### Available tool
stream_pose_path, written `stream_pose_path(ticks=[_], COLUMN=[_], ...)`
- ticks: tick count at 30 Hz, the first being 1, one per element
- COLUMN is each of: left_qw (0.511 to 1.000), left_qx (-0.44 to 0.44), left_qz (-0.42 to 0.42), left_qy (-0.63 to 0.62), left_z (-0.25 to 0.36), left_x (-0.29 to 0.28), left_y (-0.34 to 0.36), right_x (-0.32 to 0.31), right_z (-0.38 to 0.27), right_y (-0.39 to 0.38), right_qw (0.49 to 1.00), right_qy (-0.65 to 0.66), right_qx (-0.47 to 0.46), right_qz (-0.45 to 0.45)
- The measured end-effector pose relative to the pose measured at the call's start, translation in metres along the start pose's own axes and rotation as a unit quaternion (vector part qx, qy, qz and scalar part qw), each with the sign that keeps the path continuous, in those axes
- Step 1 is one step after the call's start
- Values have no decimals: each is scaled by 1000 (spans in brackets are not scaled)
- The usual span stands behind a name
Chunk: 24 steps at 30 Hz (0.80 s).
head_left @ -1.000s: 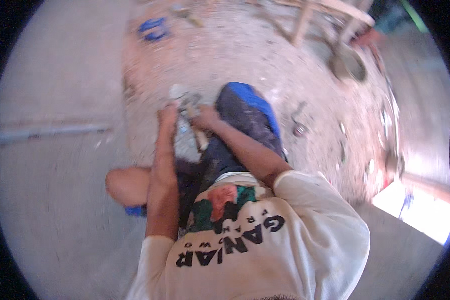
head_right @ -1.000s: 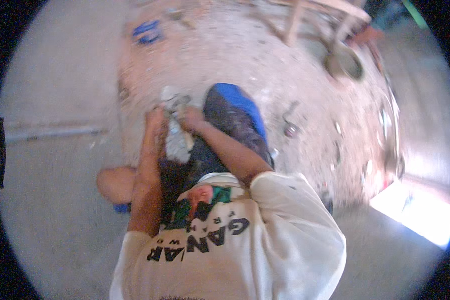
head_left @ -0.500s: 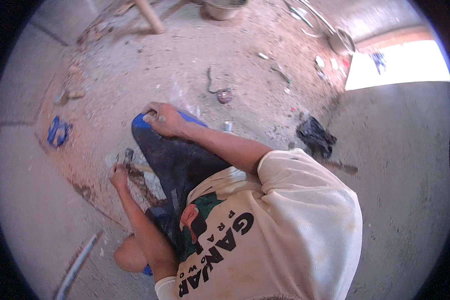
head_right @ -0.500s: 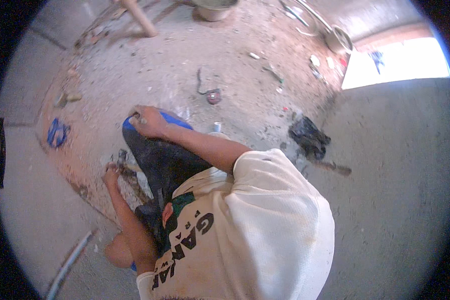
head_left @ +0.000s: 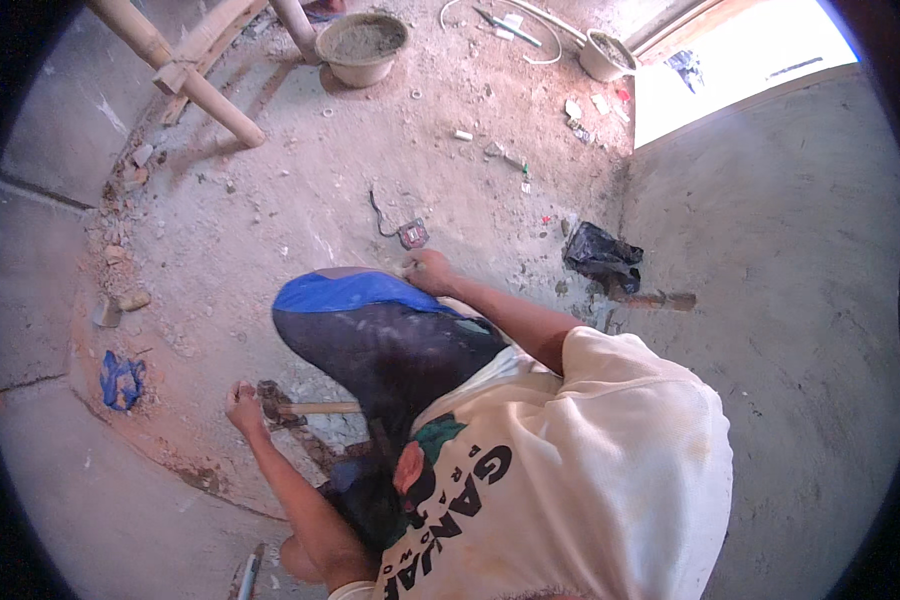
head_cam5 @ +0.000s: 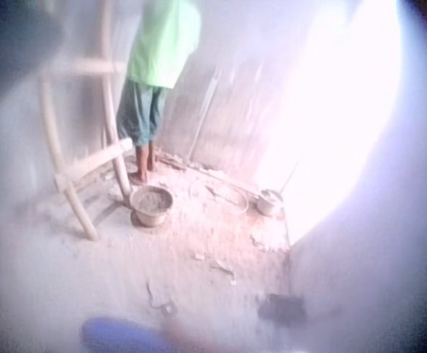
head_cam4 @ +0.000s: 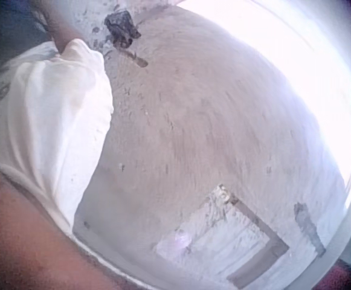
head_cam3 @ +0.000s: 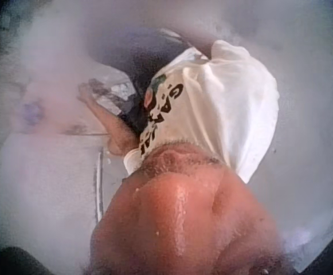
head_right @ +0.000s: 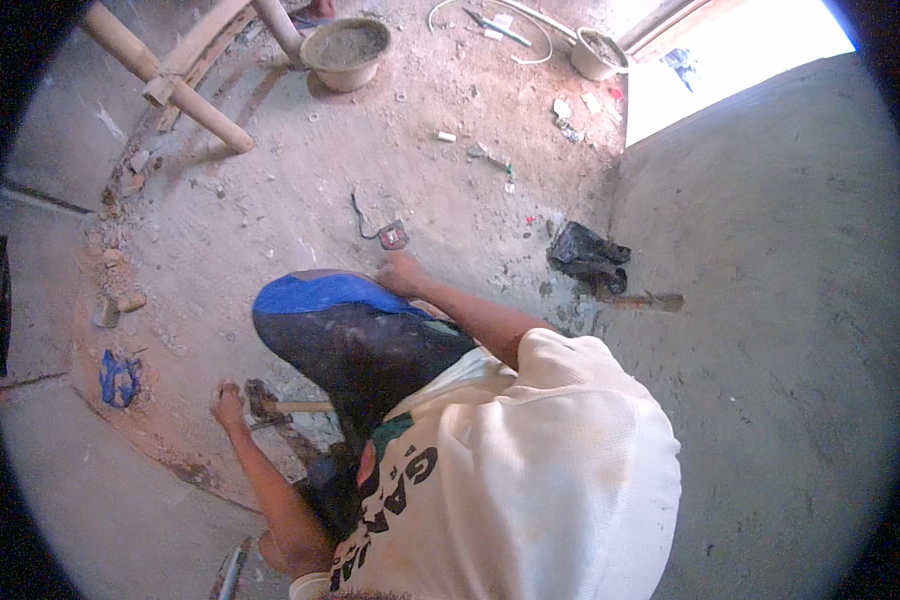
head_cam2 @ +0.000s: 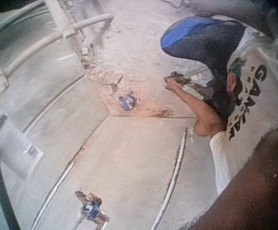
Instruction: The person measures a wall with a tape measure, then uses a hammer and a piece of rebar as a chisel to chip away concrete from a wall where a pipe is being installed.
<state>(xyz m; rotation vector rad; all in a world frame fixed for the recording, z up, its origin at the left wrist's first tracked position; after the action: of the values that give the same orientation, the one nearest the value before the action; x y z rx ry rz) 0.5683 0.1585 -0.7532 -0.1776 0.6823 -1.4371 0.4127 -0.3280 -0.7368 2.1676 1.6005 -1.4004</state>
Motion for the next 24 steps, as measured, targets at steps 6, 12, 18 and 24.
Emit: stream_pose_path(ticks=[6, 12, 18, 24], left_qw=[977, 908, 843, 841], left_qx=[103, 181, 117, 126], left_qz=[-16, -102, -213, -289], left_qy=[186, 363, 480, 440], left_z=[75, 113, 238, 399], left_x=[-49, -56, -8, 85], left_y=[-26, -140, -301, -363], right_x=[-98, -147, -246, -380], right_z=[-62, -104, -66, 0], right_y=[-43, -88, -191, -260], right_qw=[998, 992, 961, 958], right_qy=[11, -42, -113, -141], right_qx=[60, 89, 156, 186], right_qz=[-6, -79, -198, -168])
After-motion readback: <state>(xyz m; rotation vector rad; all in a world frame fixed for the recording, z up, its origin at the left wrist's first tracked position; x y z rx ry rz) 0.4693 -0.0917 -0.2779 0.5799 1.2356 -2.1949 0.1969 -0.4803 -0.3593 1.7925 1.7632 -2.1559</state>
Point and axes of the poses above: each hand's wrist, its own y-axis towards the middle knuckle, its own x-axis out of the palm, z = x × y, the point moved 7 cm from there along y, towards the middle knuckle, and after that the axes turned 1 degree about x, right-handed, at the moved point
